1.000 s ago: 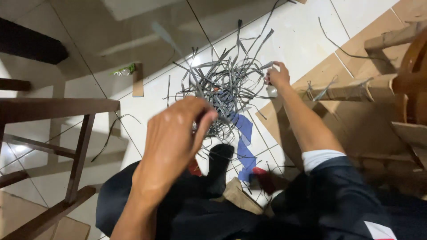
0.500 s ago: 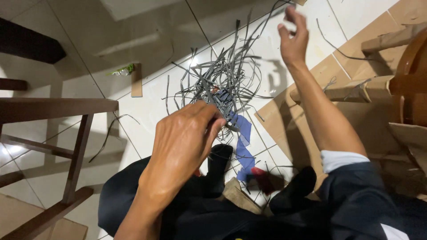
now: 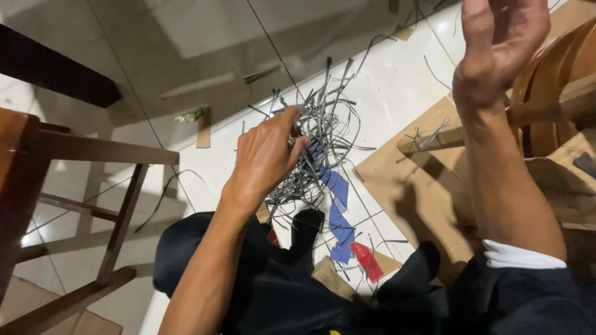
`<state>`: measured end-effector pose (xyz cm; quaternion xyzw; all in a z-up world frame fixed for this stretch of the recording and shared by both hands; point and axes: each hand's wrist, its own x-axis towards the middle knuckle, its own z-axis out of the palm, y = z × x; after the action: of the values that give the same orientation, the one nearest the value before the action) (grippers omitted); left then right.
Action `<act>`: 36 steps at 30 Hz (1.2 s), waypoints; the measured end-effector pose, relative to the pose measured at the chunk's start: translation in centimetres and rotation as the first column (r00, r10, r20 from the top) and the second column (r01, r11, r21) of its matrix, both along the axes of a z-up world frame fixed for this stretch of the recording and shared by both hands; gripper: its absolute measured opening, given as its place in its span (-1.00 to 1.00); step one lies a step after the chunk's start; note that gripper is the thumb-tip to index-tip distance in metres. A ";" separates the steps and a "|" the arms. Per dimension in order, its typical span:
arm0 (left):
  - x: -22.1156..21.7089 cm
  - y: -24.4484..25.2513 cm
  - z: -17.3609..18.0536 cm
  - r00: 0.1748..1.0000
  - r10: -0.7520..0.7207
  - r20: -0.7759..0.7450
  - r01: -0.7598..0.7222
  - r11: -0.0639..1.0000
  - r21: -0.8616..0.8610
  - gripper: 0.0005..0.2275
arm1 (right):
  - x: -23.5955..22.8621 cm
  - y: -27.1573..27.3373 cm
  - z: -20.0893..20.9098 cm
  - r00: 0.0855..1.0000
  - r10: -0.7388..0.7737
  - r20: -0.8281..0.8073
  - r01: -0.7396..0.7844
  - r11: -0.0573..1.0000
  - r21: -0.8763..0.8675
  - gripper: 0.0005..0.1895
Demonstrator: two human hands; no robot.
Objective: Tying thin strips around cardboard components to assemble a structure
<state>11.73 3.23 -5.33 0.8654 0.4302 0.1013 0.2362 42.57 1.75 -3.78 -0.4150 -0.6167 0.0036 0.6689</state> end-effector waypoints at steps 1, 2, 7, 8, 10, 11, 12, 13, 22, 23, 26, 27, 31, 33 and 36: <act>0.2 0.1 0.0 0.999 0.014 0.032 -0.014 1.000 0.007 -0.53 | -0.3 -0.7 0.9 1.000 -0.020 0.007 0.020 0.999 -0.039 -0.86; 0.4 0.1 0.5 0.999 0.017 0.034 -0.018 1.000 0.022 -0.53 | -0.9 -1.6 1.9 1.000 -0.016 0.008 0.017 1.000 -0.024 -0.86; 1.8 -0.4 4.0 0.799 0.376 0.469 -0.141 0.876 -0.462 -0.26 | -3.8 -5.6 5.9 0.994 0.016 0.111 -0.012 0.999 -0.035 -0.59; 2.1 -0.7 4.1 0.796 0.374 0.475 -0.143 0.880 -0.453 -0.26 | -4.0 -6.1 6.3 0.993 0.018 0.114 -0.016 1.000 -0.025 -0.59; 2.7 -1.2 4.2 0.671 0.425 0.607 0.044 0.795 -0.606 -0.14 | -4.5 -7.2 7.0 0.992 0.071 0.104 -0.067 0.997 -0.040 -0.55; 2.9 -1.4 3.9 0.669 0.423 0.611 0.043 0.799 -0.599 -0.14 | -4.7 -7.7 7.2 0.992 0.073 0.106 -0.070 0.997 -0.033 -0.55; 3.2 -1.5 3.6 0.644 0.335 0.688 0.118 0.845 -0.521 -0.24 | -4.8 -8.2 7.3 0.992 0.083 0.097 -0.078 0.995 -0.053 -0.53; 3.5 -1.7 3.2 0.612 0.241 0.754 0.190 0.880 -0.435 -0.32 | -5.0 -8.7 7.4 0.992 0.093 0.087 -0.087 0.993 -0.074 -0.48; 5.6 -4.2 4.3 0.540 0.099 0.836 0.538 0.723 -0.434 -0.60 | -6.0 -10.2 8.7 0.979 0.165 0.123 -0.143 0.975 -0.169 -0.50; 5.7 -4.3 4.1 0.541 0.094 0.836 0.539 0.724 -0.430 -0.60 | -6.2 -10.1 8.6 0.979 0.163 0.123 -0.141 0.976 -0.164 -0.50; 5.8 -4.2 4.0 0.462 0.121 0.879 0.573 0.716 -0.399 -0.67 | -7.1 -9.5 8.5 0.972 0.193 0.133 -0.172 0.973 -0.153 -0.50; 5.6 -4.1 4.1 0.447 0.131 0.885 0.555 0.735 -0.389 -0.75 | -7.4 -9.4 8.4 0.971 0.206 0.119 -0.184 0.967 -0.178 -0.48; 5.4 -3.6 3.8 0.383 0.190 0.904 0.375 0.862 -0.340 -0.88 | -9.5 -9.2 8.3 0.970 0.243 -0.013 -0.230 0.898 -0.376 -0.23; 5.9 -1.8 1.3 0.295 0.253 0.921 0.294 0.893 -0.339 -0.88 | -10.8 -9.1 5.9 0.930 0.337 -0.146 -0.366 0.814 -0.451 -0.38; 5.2 -1.0 1.9 0.153 0.328 0.932 0.149 0.925 -0.350 -0.87 | -11.6 -9.4 4.1 0.855 0.375 -0.357 -0.517 0.656 -0.549 -0.76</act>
<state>16.88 2.22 -3.44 0.5020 0.2349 0.5705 0.6061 31.00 -7.67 0.36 -0.4451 -0.5873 0.4182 0.5311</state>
